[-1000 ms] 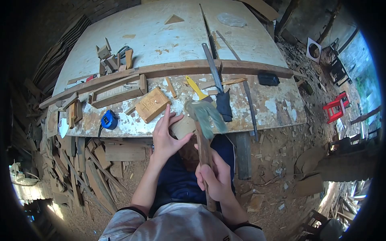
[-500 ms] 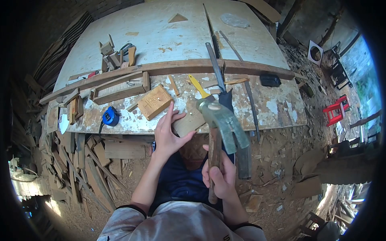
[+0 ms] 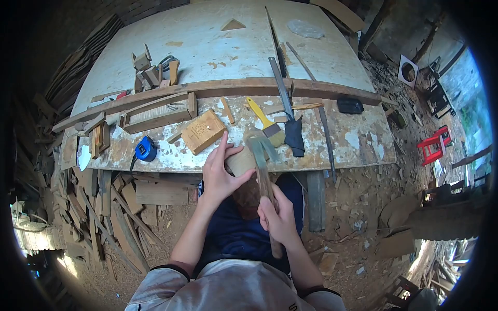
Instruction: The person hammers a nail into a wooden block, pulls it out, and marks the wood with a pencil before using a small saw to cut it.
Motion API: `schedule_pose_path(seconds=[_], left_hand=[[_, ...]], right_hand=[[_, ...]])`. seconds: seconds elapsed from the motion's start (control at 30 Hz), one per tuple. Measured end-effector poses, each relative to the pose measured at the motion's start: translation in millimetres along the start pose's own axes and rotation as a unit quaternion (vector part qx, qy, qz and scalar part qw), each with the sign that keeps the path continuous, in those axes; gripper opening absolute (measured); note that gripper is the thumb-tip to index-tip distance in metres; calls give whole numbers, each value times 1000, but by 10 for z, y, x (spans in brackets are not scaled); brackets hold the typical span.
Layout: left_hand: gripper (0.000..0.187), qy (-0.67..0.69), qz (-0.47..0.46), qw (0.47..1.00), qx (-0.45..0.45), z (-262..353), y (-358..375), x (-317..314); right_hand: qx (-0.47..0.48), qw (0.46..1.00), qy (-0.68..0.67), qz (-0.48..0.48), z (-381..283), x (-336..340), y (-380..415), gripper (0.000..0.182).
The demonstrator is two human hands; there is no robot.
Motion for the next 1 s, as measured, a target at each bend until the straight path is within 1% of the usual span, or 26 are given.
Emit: schedule_pose_path(seconds=[0.03,0.13,0.23,0.27,0.33,0.4,0.5,0.53,0.63,0.67,0.7,0.73,0.77,0.8,0.9,0.93,1.0], left_hand=[[126,-3,2,1000,1,3,-2,6],[125,-6,0,1000,6,-4,29,-10],[125,-5,3,1000,5,-5,4,-15],[125,-4,3,1000,5,-2,7,-17],[124,-3,6,1000,2,-9,6,-6],[124,-1,7,1000,0,-9,13,-14],[123,-8,3,1000,2,-6,9,-14],[123,-8,5,1000,1,1,26,-17],[122,-10,15,1000,-4,8,7,-10],[122,-9,14,1000,-3,8,12,-10],[121,-8,12,1000,-3,9,11,-13],[122,-6,9,1000,1,-5,10,-17],[122,-4,5,1000,5,-25,23,-24],[122,0,-3,1000,10,-33,39,-33],[122,5,-18,999,31,11,33,7],[122,2,-13,1000,24,5,66,2],[122,-4,4,1000,1,-17,37,-23]], right_hand=[[-86,996,-1,-2,-13,17,-48,65],[0,999,-13,32,-262,-100,161,62],[180,983,-27,15,-125,-83,216,58],[219,975,-47,-3,-18,-47,162,53],[67,996,-60,3,43,-15,79,52],[-95,994,-51,9,-39,-5,-14,50],[4,1000,-23,16,-333,-102,187,62],[57,997,-49,6,-314,-109,256,67],[210,977,-24,8,-45,-66,246,74],[178,984,-13,14,11,-43,214,79],[140,990,-11,-1,52,-21,148,75],[23,999,-41,-3,-57,-24,73,66],[-96,993,-70,-5,-154,-31,24,59],[-92,996,-14,-5,-139,-40,15,66],[34,998,-46,-21,-260,-164,255,69],[89,994,-49,-38,-207,-135,300,72],[165,986,-21,-3,101,-79,252,62]])
Point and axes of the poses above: each hand's wrist, its own y-axis away from the middle knuckle, its own x-axis out of the back of the hand, z = x × y, the point moved 1 cm from there along -y, towards the middle knuckle
